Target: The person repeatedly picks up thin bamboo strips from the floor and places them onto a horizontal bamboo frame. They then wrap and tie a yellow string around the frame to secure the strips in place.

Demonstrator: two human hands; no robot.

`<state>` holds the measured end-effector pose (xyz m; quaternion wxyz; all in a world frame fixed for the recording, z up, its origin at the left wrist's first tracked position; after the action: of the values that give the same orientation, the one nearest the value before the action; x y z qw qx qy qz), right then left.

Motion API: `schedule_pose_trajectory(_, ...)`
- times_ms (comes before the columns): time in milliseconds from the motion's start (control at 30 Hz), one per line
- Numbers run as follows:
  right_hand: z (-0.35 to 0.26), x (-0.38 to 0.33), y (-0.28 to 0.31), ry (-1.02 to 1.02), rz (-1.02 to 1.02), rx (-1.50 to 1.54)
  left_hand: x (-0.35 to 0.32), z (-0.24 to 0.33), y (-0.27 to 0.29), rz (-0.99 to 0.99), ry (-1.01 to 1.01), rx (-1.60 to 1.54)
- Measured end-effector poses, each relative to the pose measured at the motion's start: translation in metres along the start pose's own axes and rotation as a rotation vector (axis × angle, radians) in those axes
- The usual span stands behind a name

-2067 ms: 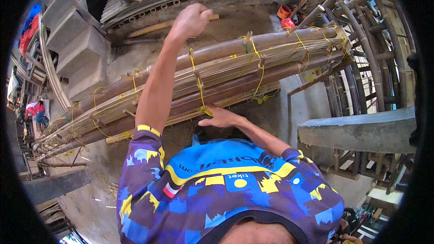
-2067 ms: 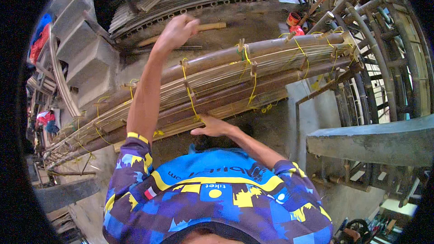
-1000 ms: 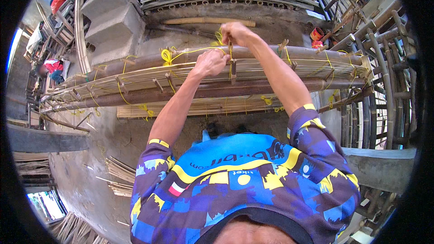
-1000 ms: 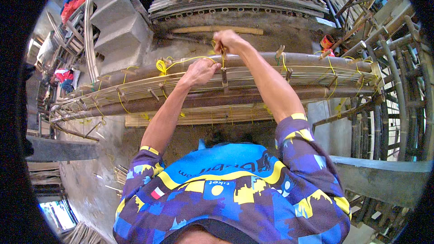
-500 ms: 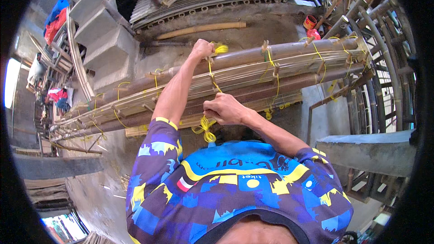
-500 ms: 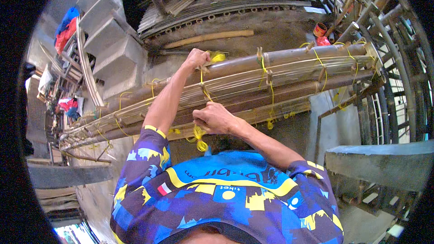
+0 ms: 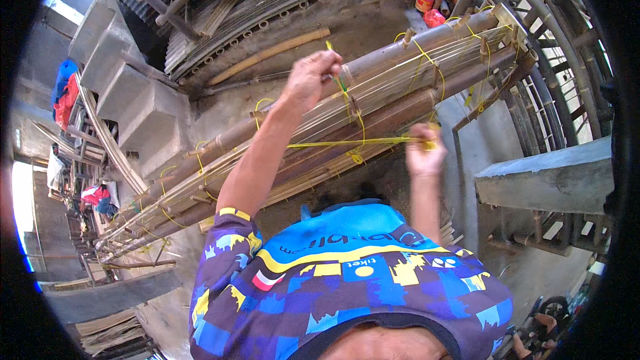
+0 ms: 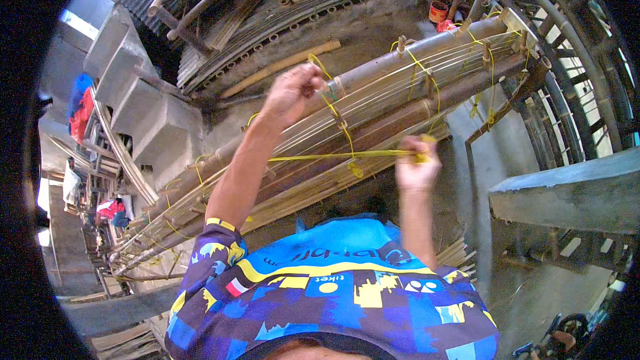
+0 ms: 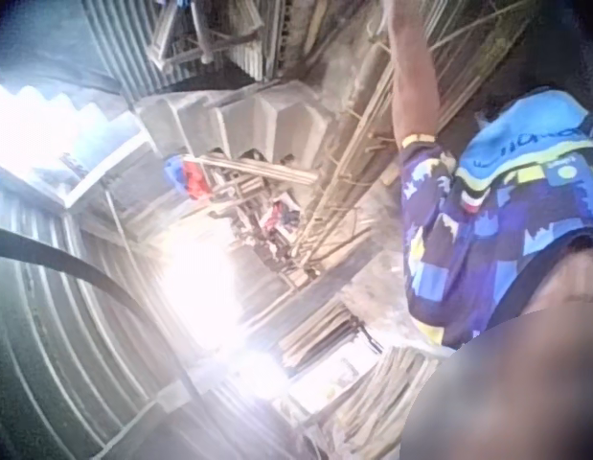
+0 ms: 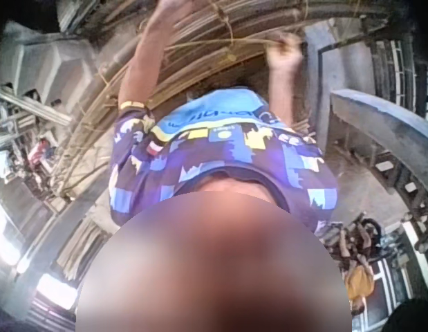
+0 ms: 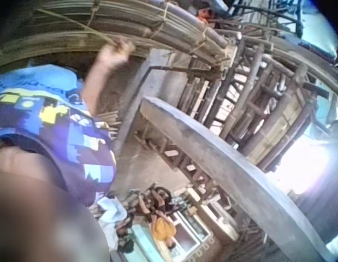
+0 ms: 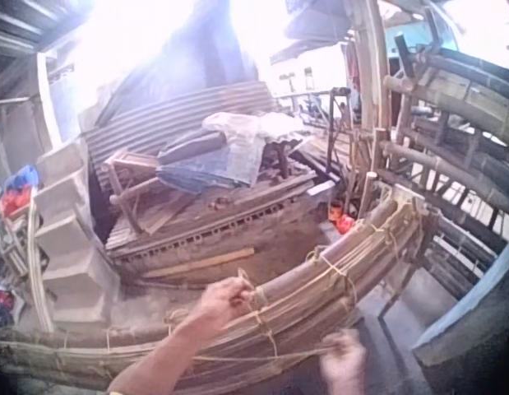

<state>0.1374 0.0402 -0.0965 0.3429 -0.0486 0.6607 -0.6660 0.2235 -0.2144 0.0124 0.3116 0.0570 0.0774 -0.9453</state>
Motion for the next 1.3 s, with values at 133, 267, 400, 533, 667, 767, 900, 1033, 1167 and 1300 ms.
schedule_pose_trajectory(133, -0.139, 0.027, 0.025, 0.377, 0.096, -0.853, 0.051, 0.037, 0.034, 0.077, -0.220, 0.268)
schedule_pose_trajectory(267, -0.136, 0.046, 0.138, 0.086, -0.012, -2.430, 0.086, -0.035, 0.032, 0.045, -0.010, 0.556)
schedule_pose_trajectory(400, -0.104, 0.014, 0.222, 0.014, -0.179, -2.778, 0.101, -0.068, 0.048, 0.077, 0.083, 0.649)
schedule_pose_trajectory(533, -0.085, -0.001, 0.187, 0.102, -0.021, -2.489, 0.096, -0.037, 0.117, 0.484, 0.111, 0.039)
schedule_pose_trajectory(667, -0.022, -0.019, 0.042, 0.588, -0.497, -2.277, 0.044, -0.008, 0.158, 0.085, 0.487, 1.209)
schedule_pose_trajectory(767, 0.039, -0.047, -0.017, 0.233, -0.649, -1.939, -0.031, 0.068, 0.178, 0.066, -0.067, 1.218)
schedule_pose_trajectory(900, 0.194, -0.147, -0.007, -0.396, -1.220, -1.862, -0.204, 0.116, 0.267, 0.692, -0.026, 1.532)
schedule_pose_trajectory(1033, 0.337, -0.213, 0.100, -0.594, -1.396, -2.200, -0.262, 0.012, 0.246, -0.007, 0.053, 1.263)
schedule_pose_trajectory(1167, 0.379, -0.250, 0.098, -0.662, -1.048, -1.862, -0.257, -0.001, 0.256, 0.158, -0.303, 1.317)
schedule_pose_trajectory(1300, 0.386, -0.228, -0.030, -0.257, -0.766, -1.659, -0.236, -0.026, 0.250, -0.182, -0.208, 1.095)
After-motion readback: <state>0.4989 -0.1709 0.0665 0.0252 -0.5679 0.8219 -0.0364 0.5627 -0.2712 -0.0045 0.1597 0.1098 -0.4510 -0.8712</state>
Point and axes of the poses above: each hand's wrist, its own x-axis towards the middle knuckle, its own y-axis out of the back of the hand, z = x × y, the point moved 10 cm from there along x, towards the middle knuckle, and after that the axes turned 7 degrees about x, right-handed, at the moved point
